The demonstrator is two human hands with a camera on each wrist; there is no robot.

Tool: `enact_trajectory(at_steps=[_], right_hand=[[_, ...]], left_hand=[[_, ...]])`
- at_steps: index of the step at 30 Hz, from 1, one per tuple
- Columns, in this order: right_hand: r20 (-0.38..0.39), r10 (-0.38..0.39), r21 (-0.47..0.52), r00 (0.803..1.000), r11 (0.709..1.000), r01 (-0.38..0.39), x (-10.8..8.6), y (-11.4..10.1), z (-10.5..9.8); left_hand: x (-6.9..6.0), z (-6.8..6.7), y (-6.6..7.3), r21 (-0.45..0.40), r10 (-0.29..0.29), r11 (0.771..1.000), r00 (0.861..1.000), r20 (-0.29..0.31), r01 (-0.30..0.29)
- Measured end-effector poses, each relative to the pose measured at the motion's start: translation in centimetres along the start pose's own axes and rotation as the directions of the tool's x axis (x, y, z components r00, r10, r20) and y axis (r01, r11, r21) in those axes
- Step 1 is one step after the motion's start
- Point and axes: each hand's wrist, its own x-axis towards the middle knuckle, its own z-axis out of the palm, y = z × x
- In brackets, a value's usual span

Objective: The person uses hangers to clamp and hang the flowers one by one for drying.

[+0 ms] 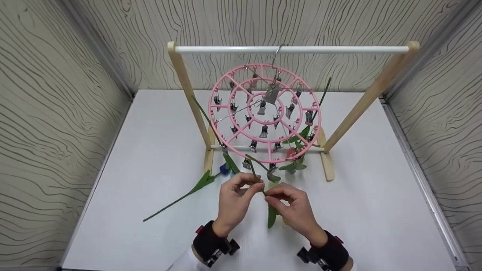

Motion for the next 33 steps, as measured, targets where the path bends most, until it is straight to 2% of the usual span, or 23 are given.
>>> enact_trajectory(at_steps=[4,7,18,28,33], right_hand=[[0.013,0.0,0.005,1.0,1.0,0.0,0.5,-0.1,0.2],[0.003,-0.01,0.004,1.0,1.0,0.01,0.8,-0.1,0.5],[-0.115,-0.121,-0.021,0.986,0.993,0.12,2.6,-0.5,3.1],[-0.129,-0.173,-0.057,0.976,0.984,0.167,3.7,-1.3,4.4],[-0.132,-0.238,-0.077,0.962,0.97,0.229,3.6,-1.8,3.8]], left_hand=[[0.1,-0.8,0.4,0.035,0.055,0.998,0.998,-0.013,-0.054],[0.2,-1.6,0.7,0.063,0.076,0.995,0.997,-0.033,-0.074],[0.7,-4.7,1.8,0.113,0.167,0.981,0.981,-0.102,-0.156],[1.1,-6.2,2.0,0.165,0.148,0.978,0.979,-0.137,-0.125],[1.1,-6.4,2.1,0.196,0.132,0.975,0.982,-0.138,-0.103]])
